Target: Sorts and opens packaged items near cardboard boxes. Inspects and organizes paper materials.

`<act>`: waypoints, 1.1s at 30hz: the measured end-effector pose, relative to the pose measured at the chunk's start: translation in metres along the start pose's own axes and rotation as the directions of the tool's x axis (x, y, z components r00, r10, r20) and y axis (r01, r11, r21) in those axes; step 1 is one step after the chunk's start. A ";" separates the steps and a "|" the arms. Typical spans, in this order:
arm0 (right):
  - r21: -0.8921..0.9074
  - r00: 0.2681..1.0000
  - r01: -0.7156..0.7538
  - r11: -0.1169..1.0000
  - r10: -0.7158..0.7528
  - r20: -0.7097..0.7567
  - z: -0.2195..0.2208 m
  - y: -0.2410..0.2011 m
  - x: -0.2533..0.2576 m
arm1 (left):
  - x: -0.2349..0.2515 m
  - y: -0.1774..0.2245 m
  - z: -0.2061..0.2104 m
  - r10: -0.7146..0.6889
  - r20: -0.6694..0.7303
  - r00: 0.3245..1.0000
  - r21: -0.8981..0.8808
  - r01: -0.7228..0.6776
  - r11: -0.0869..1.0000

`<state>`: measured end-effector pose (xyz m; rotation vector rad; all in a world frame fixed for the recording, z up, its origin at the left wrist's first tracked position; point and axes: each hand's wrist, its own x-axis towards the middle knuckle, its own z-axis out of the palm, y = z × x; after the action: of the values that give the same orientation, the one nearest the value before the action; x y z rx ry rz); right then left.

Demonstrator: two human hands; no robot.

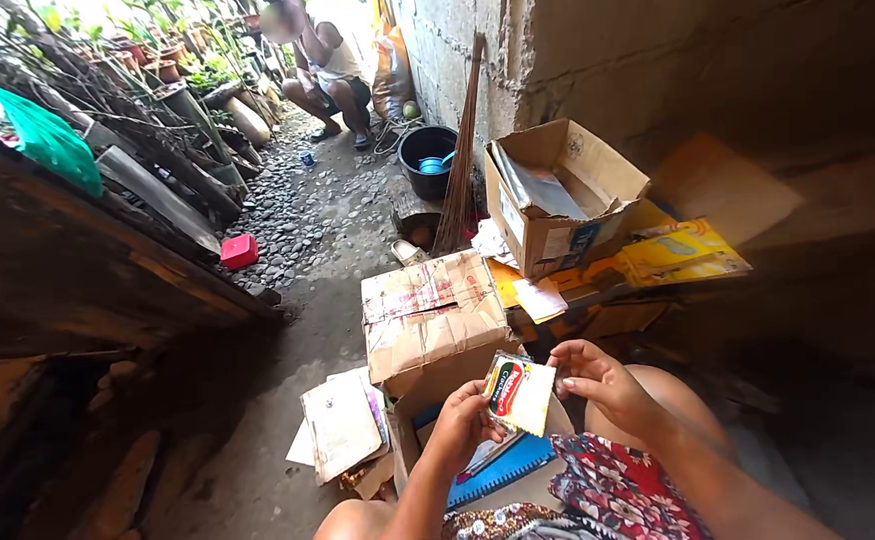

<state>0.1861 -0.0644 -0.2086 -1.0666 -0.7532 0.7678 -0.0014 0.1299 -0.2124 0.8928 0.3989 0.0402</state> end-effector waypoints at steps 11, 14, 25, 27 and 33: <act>-0.332 0.958 0.278 0.902 -0.233 0.167 -0.004 0.007 0.000 | -0.001 -0.001 -0.001 -0.043 0.063 0.997 0.059 0.039 0.997; -0.394 0.939 0.330 0.858 -0.256 0.229 -0.005 0.001 -0.003 | -0.002 -0.001 0.000 -0.093 0.095 0.991 0.083 0.085 0.993; -0.504 0.840 0.539 0.675 -0.478 0.258 -0.030 -0.064 -0.038 | 0.005 -0.010 0.002 -0.197 0.038 0.980 0.122 0.191 0.974; -0.505 0.782 0.595 0.624 -0.596 0.184 -0.030 -0.091 -0.053 | 0.015 -0.014 0.008 -0.201 -0.049 0.978 0.106 0.205 0.973; -0.479 0.654 0.693 0.539 -0.750 0.101 -0.025 -0.134 -0.098 | 0.091 -0.001 0.088 -0.162 -0.127 0.979 0.178 0.183 0.967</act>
<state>0.1792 -0.1967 -0.1056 -1.0817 -1.2165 -0.2392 0.1138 0.0810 -0.1934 1.0427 0.5914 -0.1109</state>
